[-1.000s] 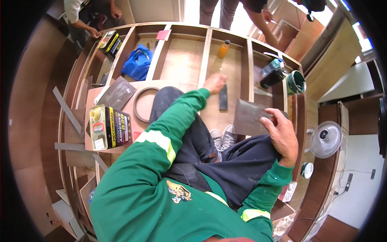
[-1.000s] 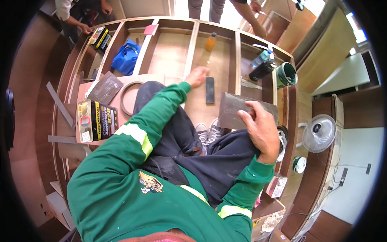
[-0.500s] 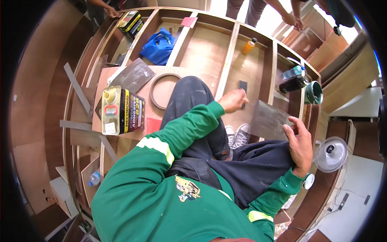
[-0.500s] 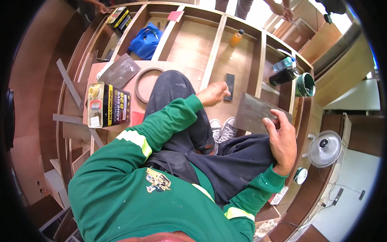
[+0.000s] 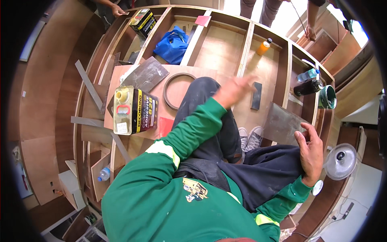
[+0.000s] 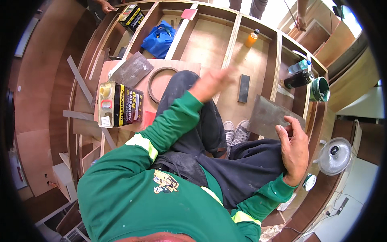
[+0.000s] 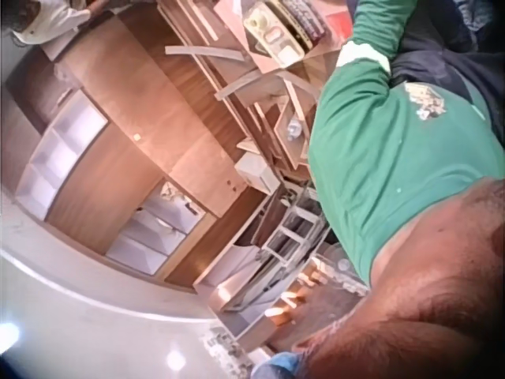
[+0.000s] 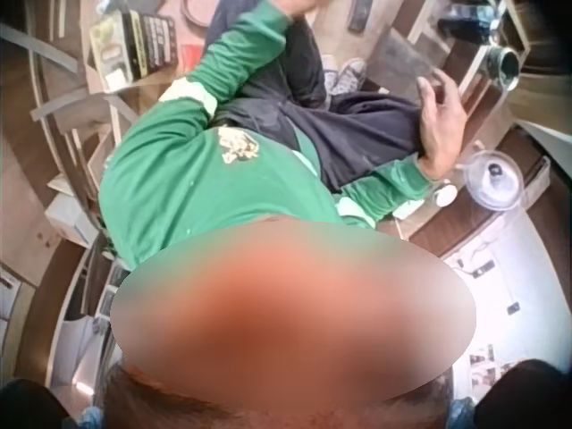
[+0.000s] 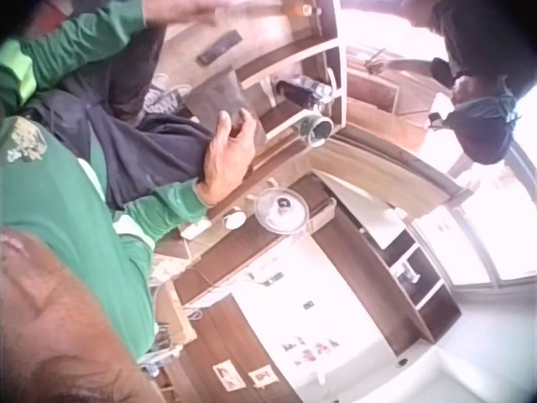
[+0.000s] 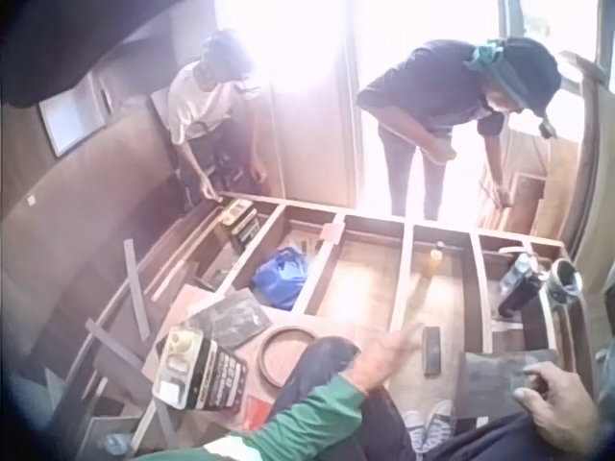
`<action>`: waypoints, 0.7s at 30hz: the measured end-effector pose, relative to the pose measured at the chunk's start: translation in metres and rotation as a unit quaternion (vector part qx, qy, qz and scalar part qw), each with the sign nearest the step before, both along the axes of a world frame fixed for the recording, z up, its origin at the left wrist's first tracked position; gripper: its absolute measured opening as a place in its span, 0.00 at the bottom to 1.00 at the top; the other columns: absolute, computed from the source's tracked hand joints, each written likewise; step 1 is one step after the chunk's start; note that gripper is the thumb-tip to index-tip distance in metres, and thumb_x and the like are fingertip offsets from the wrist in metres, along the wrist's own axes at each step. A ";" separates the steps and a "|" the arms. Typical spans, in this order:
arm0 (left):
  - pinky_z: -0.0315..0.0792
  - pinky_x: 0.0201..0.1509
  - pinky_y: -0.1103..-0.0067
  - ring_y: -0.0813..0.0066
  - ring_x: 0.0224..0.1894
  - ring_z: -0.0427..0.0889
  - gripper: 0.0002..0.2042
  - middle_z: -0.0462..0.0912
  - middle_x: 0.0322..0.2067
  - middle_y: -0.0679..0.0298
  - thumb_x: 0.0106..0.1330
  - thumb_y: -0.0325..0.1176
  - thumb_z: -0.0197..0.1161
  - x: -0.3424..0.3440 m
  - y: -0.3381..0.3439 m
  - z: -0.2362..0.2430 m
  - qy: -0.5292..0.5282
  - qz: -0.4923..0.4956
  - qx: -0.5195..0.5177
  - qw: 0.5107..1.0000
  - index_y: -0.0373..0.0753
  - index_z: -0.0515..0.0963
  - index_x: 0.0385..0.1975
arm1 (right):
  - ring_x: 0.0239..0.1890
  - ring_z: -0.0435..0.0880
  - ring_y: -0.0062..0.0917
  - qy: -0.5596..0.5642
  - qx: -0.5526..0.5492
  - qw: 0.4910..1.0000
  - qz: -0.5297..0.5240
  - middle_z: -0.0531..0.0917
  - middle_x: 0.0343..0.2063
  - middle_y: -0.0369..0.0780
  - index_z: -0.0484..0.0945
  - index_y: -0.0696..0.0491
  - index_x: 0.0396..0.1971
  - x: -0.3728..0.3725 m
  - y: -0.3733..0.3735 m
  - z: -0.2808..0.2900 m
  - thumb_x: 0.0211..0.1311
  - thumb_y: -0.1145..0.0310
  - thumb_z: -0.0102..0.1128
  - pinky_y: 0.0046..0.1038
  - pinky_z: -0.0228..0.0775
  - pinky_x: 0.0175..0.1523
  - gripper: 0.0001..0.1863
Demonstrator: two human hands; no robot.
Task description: The person measures and marks a piece of wood with a pencil and ruler, then uses scissors to cut the wood along the marked line. They then place the cut piece into a wooden structure.
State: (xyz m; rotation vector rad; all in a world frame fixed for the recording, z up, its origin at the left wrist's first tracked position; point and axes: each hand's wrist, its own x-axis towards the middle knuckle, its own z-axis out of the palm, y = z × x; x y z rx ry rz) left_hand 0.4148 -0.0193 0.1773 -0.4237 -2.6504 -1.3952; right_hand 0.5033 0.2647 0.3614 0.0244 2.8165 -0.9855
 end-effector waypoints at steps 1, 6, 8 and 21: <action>0.80 0.41 0.72 0.66 0.32 0.84 0.22 0.87 0.35 0.59 0.67 0.32 0.68 -0.007 -0.022 0.013 -0.032 0.042 -0.011 0.999 0.43 0.77 0.62 | 0.28 0.74 0.19 0.005 -0.005 1.000 -0.001 0.78 0.25 0.36 0.79 0.59 0.53 0.002 0.002 0.000 0.68 0.70 0.68 0.24 0.70 0.36 0.17; 0.78 0.40 0.77 0.76 0.31 0.83 0.21 0.83 0.29 0.62 0.65 0.25 0.69 0.001 -0.082 0.007 -0.064 0.036 0.105 0.992 0.35 0.78 0.59 | 0.29 0.74 0.19 0.012 -0.032 0.999 -0.009 0.78 0.26 0.37 0.79 0.59 0.54 0.007 0.015 0.000 0.69 0.70 0.67 0.24 0.70 0.36 0.17; 0.79 0.43 0.70 0.65 0.35 0.86 0.18 0.86 0.33 0.58 0.65 0.30 0.69 0.019 -0.073 0.003 0.060 0.026 -0.073 0.995 0.39 0.81 0.56 | 0.29 0.74 0.18 0.011 -0.042 0.999 -0.007 0.78 0.27 0.36 0.79 0.59 0.54 0.007 0.018 -0.002 0.69 0.70 0.67 0.24 0.69 0.36 0.17; 0.79 0.47 0.64 0.55 0.41 0.87 0.18 0.88 0.38 0.54 0.71 0.45 0.66 0.003 -0.045 0.006 -0.027 0.030 -0.208 0.977 0.45 0.81 0.55 | 0.34 0.78 0.15 0.184 -0.152 0.967 -0.084 0.81 0.30 0.32 0.82 0.58 0.52 0.012 0.028 -0.004 0.69 0.69 0.67 0.21 0.71 0.42 0.16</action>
